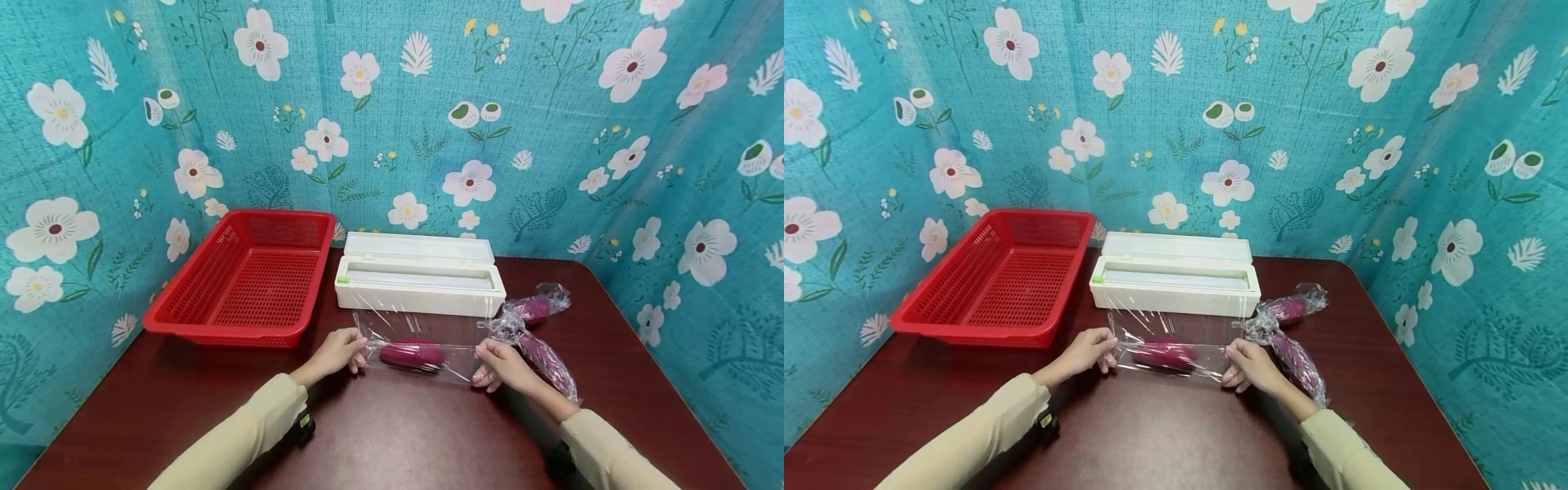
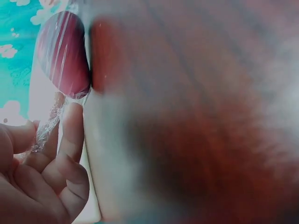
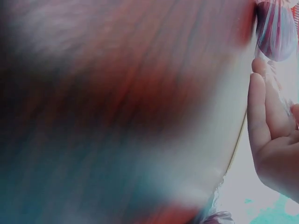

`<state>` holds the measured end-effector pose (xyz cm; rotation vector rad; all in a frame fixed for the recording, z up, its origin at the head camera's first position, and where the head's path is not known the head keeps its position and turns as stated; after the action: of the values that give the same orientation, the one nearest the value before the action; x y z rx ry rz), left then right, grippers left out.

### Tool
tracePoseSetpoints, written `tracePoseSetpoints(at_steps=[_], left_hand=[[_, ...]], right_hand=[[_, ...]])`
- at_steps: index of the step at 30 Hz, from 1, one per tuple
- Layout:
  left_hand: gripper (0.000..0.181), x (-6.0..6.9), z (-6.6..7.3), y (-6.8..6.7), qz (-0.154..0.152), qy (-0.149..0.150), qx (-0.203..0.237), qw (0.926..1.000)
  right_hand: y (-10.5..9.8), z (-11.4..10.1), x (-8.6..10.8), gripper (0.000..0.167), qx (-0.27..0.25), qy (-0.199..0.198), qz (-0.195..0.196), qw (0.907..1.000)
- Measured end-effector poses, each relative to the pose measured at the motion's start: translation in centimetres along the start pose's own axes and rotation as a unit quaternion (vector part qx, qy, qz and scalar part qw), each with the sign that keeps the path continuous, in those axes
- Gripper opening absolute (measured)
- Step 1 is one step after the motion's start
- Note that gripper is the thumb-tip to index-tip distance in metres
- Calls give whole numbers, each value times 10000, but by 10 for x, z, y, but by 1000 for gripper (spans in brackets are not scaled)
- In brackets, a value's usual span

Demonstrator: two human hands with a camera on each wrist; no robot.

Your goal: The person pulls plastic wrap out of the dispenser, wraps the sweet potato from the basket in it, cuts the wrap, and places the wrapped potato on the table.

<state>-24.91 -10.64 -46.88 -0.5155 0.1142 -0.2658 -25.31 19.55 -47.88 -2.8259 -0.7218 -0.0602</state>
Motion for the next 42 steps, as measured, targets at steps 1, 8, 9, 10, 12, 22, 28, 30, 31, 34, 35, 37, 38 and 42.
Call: tracePoseSetpoints(at_steps=[1, 8, 9, 10, 12, 22, 28, 30, 31, 34, 35, 37, 38, 42], left_hand=[[19, -2, 0, -1, 15, -40, -36, 10000], [19, -16, -2, 0, -4, -358, -708, 9968], [19, -18, -3, 1, -31, -440, -787, 9959], [19, -19, -4, 1, -61, -488, -875, 9949], [18, -21, -8, 2, -164, -655, -759, 9948], [18, -27, -17, 10, -421, -1111, -551, 9914], [19, -30, -14, 10, -193, -917, -1244, 9878], [18, -30, -12, 10, -68, -838, -1425, 9862], [18, -30, -12, 10, 2, -825, -1545, 9845], [22, -31, -10, 10, 259, -864, -2007, 9755], [24, -31, -8, 9, 364, -830, -2181, 9717], [27, -32, -5, 8, 564, -739, -2472, 9645], [28, -33, -4, 8, 648, -679, -2554, 9623], [25, -35, 0, 6, 794, -406, -2512, 9638]], right_hand=[[0, 1, -1, 31, -41, 84, 18, 10000], [-4, 14, -9, 28, -225, 511, 172, 9983], [-5, 15, -10, 29, -212, 537, 184, 9982], [-5, 16, -10, 29, -187, 556, 196, 9981], [-5, 18, -11, 28, -144, 602, 208, 9979], [-7, 18, -15, 25, 135, 689, 286, 9971], [-3, 15, -18, 9, 128, 319, 589, 9977], [-1, 14, -21, 6, 259, 79, 592, 9979], [0, 13, -22, 6, 319, -24, 556, 9979], [2, 9, -25, 4, 588, -327, 374, 9970], [3, 7, -25, 6, 675, -409, 325, 9963], [3, 4, -25, 14, 749, -470, 262, 9957], [4, 2, -24, 18, 757, -494, 237, 9956], [5, -2, -22, 26, 823, -427, 257, 9954]])
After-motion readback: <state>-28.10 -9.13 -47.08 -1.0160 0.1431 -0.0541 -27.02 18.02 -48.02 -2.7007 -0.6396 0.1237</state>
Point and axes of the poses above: each hand's wrist, its own x-axis away from the middle knuckle, its own y-axis out of the palm, z = x × y, the point moved 5 cm from there along -x, towards the middle knuckle, and after that the axes turned 5 degrees about -x, right-handed, at the moved point
